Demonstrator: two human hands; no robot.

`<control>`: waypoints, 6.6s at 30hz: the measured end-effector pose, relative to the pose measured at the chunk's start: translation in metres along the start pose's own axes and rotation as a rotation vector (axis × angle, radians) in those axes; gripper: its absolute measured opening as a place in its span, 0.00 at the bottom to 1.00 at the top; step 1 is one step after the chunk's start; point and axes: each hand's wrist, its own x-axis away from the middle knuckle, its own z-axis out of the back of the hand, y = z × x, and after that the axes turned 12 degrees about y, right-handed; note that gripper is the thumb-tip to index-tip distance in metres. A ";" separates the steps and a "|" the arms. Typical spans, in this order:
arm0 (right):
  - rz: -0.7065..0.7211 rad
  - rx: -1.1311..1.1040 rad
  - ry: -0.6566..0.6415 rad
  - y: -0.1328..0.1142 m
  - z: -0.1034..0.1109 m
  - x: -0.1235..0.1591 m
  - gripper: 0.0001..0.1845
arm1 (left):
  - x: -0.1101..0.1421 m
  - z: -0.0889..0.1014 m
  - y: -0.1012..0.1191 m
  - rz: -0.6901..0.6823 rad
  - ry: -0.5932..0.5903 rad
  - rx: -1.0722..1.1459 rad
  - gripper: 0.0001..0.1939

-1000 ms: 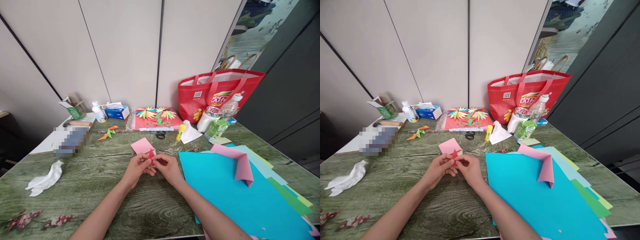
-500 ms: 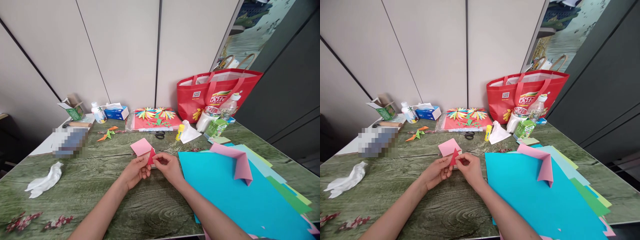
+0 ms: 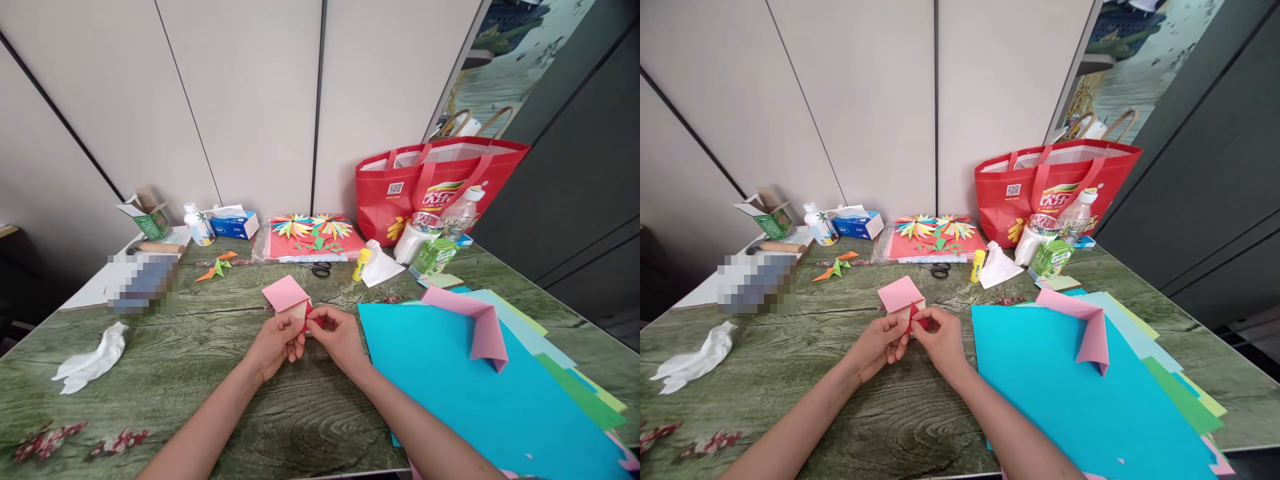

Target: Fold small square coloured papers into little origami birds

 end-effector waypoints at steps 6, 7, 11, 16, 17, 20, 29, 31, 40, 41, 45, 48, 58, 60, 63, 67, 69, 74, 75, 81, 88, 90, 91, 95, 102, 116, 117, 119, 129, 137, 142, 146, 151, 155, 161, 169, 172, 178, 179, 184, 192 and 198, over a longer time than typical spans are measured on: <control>0.002 -0.021 -0.022 0.000 0.002 -0.003 0.05 | -0.001 0.003 0.004 0.052 -0.027 0.073 0.12; 0.000 -0.024 -0.017 0.000 0.003 -0.003 0.05 | -0.001 0.004 0.005 0.067 -0.038 0.088 0.12; 0.004 -0.022 -0.005 -0.003 0.004 -0.004 0.05 | -0.001 0.005 0.007 0.093 -0.057 0.112 0.10; 0.011 -0.027 -0.011 -0.003 0.002 -0.003 0.05 | 0.001 0.002 0.008 0.038 -0.031 0.037 0.11; 0.007 -0.033 -0.011 -0.003 0.002 -0.003 0.05 | 0.002 0.001 0.007 0.005 -0.020 0.011 0.12; -0.016 -0.063 -0.016 -0.003 0.001 -0.003 0.04 | 0.003 -0.002 0.005 -0.091 0.004 -0.058 0.12; -0.050 -0.131 -0.018 -0.007 0.002 -0.002 0.04 | 0.007 -0.002 0.010 -0.130 -0.109 -0.093 0.13; -0.057 -0.152 -0.017 -0.008 0.002 -0.002 0.06 | 0.007 -0.002 0.013 -0.119 -0.132 -0.100 0.14; -0.069 -0.207 -0.075 -0.005 0.000 -0.002 0.07 | 0.005 -0.003 0.010 -0.228 -0.039 -0.144 0.13; -0.064 -0.208 -0.083 -0.005 0.000 -0.002 0.07 | 0.005 -0.004 0.010 -0.238 -0.039 -0.142 0.13; -0.092 -0.240 -0.087 -0.006 0.000 -0.003 0.07 | 0.005 -0.005 0.008 -0.251 -0.037 -0.128 0.14; -0.119 -0.255 -0.088 -0.007 0.000 -0.004 0.08 | 0.004 -0.005 0.007 -0.258 -0.026 -0.134 0.15; -0.161 -0.275 -0.106 -0.005 0.000 -0.003 0.07 | 0.004 -0.006 0.005 -0.338 -0.009 -0.232 0.14; -0.151 -0.275 -0.114 -0.006 0.000 -0.003 0.07 | 0.005 -0.006 0.006 -0.340 -0.018 -0.235 0.14; -0.162 -0.301 -0.132 -0.007 0.001 -0.002 0.08 | 0.006 -0.004 0.009 -0.345 -0.029 -0.241 0.14; -0.194 -0.347 -0.178 -0.008 0.001 -0.002 0.10 | 0.006 -0.003 0.009 -0.362 -0.019 -0.233 0.14; -0.202 -0.342 -0.181 -0.008 0.002 -0.003 0.10 | 0.006 -0.004 0.008 -0.355 -0.002 -0.227 0.14; -0.175 -0.286 -0.091 -0.006 0.003 -0.006 0.09 | 0.005 -0.006 0.006 -0.291 0.003 -0.177 0.14; -0.173 -0.285 -0.078 -0.006 0.003 -0.006 0.09 | 0.005 -0.006 0.006 -0.282 -0.008 -0.167 0.13; -0.173 -0.280 -0.087 -0.003 0.002 -0.006 0.08 | 0.005 -0.006 0.006 -0.281 0.044 -0.180 0.12; -0.200 -0.284 -0.096 -0.002 0.002 -0.005 0.07 | 0.008 -0.009 0.005 -0.325 0.099 -0.233 0.11; -0.195 -0.286 -0.075 -0.002 0.003 -0.006 0.08 | 0.008 -0.009 0.006 -0.326 0.055 -0.190 0.12; -0.193 -0.287 -0.059 -0.002 0.003 -0.006 0.08 | 0.008 -0.009 0.006 -0.323 0.034 -0.174 0.12; -0.198 -0.312 -0.026 -0.002 0.003 -0.008 0.07 | 0.008 -0.010 0.007 -0.337 0.035 -0.191 0.13; -0.084 -0.131 0.008 0.002 0.003 -0.007 0.04 | 0.008 -0.011 0.002 -0.459 0.149 -0.272 0.11; -0.087 -0.251 -0.058 -0.006 0.000 -0.001 0.12 | 0.003 0.001 -0.007 -0.885 0.357 -0.652 0.07; -0.097 -0.263 -0.050 -0.006 0.000 -0.001 0.12 | 0.003 0.001 -0.008 -0.918 0.359 -0.676 0.07; -0.121 -0.284 -0.031 -0.007 0.000 -0.001 0.11 | 0.005 0.000 -0.009 -0.957 0.345 -0.691 0.07; -0.195 -0.384 0.033 -0.013 0.003 -0.005 0.08 | 0.006 -0.003 -0.014 -0.867 0.250 -0.513 0.12; -0.179 -0.385 0.028 -0.012 0.004 -0.005 0.08 | 0.013 -0.014 -0.003 -0.653 0.202 -0.254 0.09; -0.155 -0.335 0.016 -0.016 0.005 -0.005 0.08 | 0.017 -0.017 0.004 -0.592 0.209 -0.284 0.08; -0.125 -0.269 -0.014 -0.014 0.005 -0.004 0.07 | 0.016 -0.016 0.005 -0.546 0.183 -0.255 0.09; -0.060 -0.245 -0.035 -0.010 0.005 -0.003 0.06 | 0.014 -0.015 0.004 -0.523 0.158 -0.229 0.09; -0.041 -0.217 -0.027 -0.010 0.006 -0.003 0.06 | 0.014 -0.014 0.004 -0.524 0.194 -0.201 0.07; -0.017 -0.230 -0.034 -0.013 0.005 -0.002 0.06 | 0.014 -0.014 0.008 -0.582 0.330 -0.096 0.11; -0.040 -0.254 -0.072 -0.010 0.003 -0.003 0.05 | 0.015 -0.013 0.008 -0.607 0.350 -0.128 0.09; -0.072 -0.271 -0.058 -0.010 0.003 -0.003 0.05 | 0.014 -0.012 0.008 -0.567 0.334 -0.087 0.10; -0.062 -0.270 -0.056 -0.011 0.003 -0.002 0.04 | 0.011 -0.008 0.007 -0.589 0.346 -0.150 0.06; -0.059 -0.260 -0.053 -0.011 0.003 -0.002 0.04 | 0.011 -0.008 0.007 -0.599 0.346 -0.161 0.06; -0.031 -0.194 -0.036 -0.007 0.003 -0.002 0.04 | 0.013 -0.008 0.007 -0.608 0.322 -0.189 0.07; 0.143 -0.110 0.015 -0.014 0.006 -0.001 0.03 | 0.012 -0.008 0.009 -0.542 0.262 -0.154 0.10; 0.224 -0.062 -0.027 -0.017 0.007 0.000 0.03 | 0.010 -0.006 0.006 -0.653 0.248 -0.147 0.03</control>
